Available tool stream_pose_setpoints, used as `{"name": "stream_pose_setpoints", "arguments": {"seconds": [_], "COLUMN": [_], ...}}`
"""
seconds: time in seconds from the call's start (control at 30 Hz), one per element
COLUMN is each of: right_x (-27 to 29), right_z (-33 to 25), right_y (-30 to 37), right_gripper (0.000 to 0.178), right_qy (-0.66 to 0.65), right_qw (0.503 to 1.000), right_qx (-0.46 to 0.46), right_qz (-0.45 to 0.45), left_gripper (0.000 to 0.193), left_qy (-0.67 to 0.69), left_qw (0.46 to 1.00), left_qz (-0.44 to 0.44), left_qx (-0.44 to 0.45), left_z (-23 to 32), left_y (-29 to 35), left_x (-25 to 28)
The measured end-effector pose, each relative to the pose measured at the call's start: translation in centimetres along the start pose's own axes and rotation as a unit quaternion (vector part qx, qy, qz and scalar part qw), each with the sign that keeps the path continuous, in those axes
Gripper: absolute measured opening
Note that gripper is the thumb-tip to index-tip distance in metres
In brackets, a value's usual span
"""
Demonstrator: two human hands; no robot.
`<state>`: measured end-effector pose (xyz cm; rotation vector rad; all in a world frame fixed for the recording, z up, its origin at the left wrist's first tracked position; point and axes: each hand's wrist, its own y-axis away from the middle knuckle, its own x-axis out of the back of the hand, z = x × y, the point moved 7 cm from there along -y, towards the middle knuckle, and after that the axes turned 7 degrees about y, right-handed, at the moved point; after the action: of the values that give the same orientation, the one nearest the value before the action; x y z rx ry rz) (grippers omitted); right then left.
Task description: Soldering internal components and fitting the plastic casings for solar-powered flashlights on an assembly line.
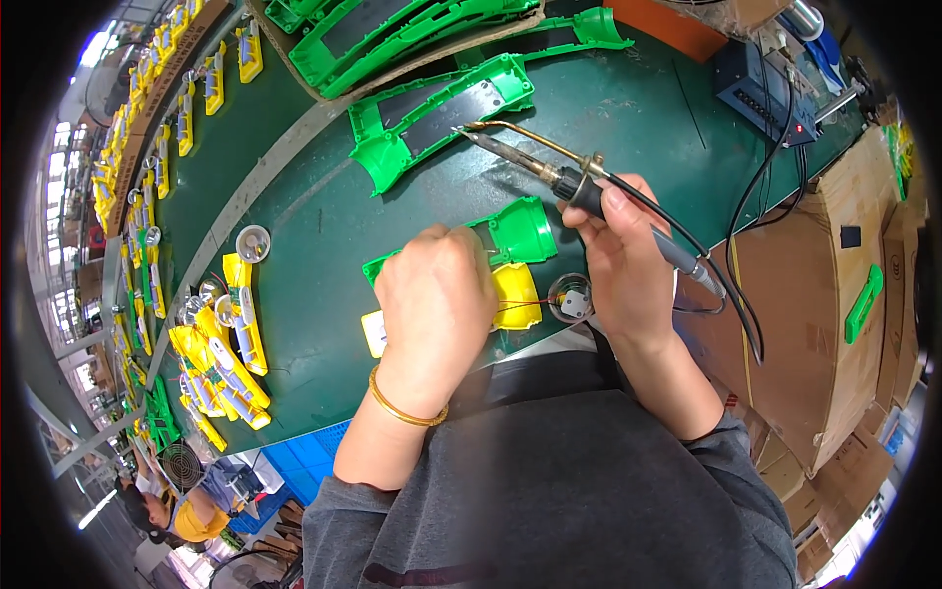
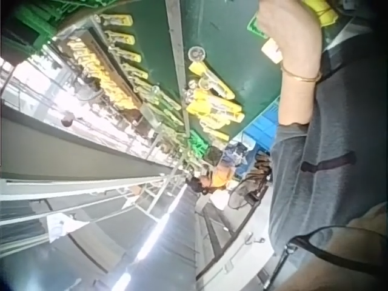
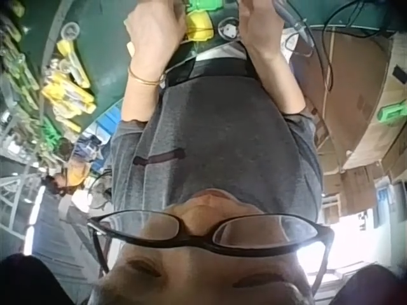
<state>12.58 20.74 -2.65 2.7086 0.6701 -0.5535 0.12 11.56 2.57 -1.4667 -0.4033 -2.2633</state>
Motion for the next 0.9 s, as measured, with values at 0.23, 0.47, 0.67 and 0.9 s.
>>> {"name": "stream_pose_setpoints", "arguments": {"seconds": [0.23, 0.47, 0.67, 0.9], "right_x": [1.1, 1.5, 3.3, 4.2], "right_z": [-0.8, 0.0, -0.9, -1.8], "right_y": [0.1, -0.6, 0.0, 0.1], "right_gripper": [0.018, 0.017, 0.014, 0.010], "right_qy": [-0.010, -0.026, -0.046, -0.048], "right_qw": [1.000, 0.999, 0.997, 0.997], "right_qx": [0.024, 0.008, 0.029, 0.060], "right_qz": [0.008, 0.021, 0.063, 0.032], "left_gripper": [0.006, 0.025, 0.032, 0.054], "left_qy": [0.186, 0.098, 0.047, 0.038], "left_qw": [0.981, 0.993, 0.992, 0.981], "left_qz": [0.031, -0.016, -0.026, -0.087], "left_qx": [-0.052, -0.071, -0.112, -0.170], "left_z": [-0.6, -4.5, -3.4, -2.9], "left_y": [0.9, -0.1, 1.8, 7.6], "left_x": [2.4, 2.0, 6.3, 2.5]}}
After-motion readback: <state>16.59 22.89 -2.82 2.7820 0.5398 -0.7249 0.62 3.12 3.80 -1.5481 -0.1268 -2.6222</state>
